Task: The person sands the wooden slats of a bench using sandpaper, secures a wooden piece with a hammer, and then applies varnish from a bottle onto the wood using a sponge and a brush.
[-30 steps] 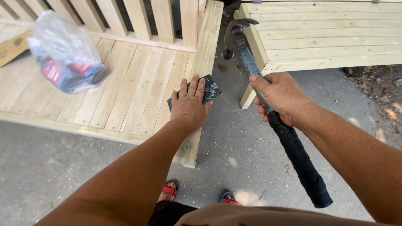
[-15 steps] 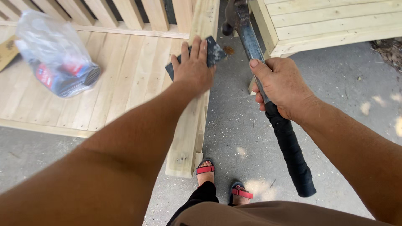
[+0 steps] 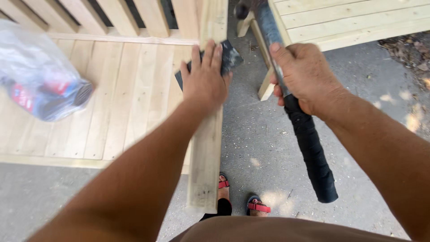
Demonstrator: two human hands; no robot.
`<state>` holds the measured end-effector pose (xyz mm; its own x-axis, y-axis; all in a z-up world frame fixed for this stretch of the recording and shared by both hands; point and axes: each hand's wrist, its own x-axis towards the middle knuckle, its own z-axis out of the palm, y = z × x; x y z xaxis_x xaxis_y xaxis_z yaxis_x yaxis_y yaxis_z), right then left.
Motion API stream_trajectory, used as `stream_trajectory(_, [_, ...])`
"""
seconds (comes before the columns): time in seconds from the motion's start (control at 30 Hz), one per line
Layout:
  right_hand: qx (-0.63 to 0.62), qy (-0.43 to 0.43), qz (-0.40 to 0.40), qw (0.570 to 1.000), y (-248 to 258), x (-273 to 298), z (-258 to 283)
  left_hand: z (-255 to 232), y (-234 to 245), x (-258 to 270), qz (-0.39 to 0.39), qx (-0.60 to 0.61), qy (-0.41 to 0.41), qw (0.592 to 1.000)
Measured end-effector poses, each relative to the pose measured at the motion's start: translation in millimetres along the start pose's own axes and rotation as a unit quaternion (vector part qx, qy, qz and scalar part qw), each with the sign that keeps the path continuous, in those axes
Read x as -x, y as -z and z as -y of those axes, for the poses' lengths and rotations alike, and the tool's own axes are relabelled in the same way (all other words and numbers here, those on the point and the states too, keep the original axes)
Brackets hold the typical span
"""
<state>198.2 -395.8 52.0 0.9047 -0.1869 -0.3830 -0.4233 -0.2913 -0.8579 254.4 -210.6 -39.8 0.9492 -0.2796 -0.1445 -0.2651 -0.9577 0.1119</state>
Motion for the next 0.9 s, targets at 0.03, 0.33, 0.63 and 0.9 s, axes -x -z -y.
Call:
stream_trajectory(0.03, [-0.002,0.018,-0.007,1.0,-1,-1,4,0,-7,29,-0.004,0.032,0.018,0.999])
stream_trajectory(0.33, [0.148,-0.047,0.039,0.987,-45,-49,27,-3,-1,72,0.025,0.166,0.11,0.98])
stream_trajectory(0.63, [0.206,0.142,-0.037,0.968,-14,-46,33,-2,0,73,0.048,0.14,0.102,0.984])
stream_trajectory(0.9, [0.154,-0.035,0.004,0.987,-28,-59,36,-2,4,60,0.075,0.156,0.116,0.978])
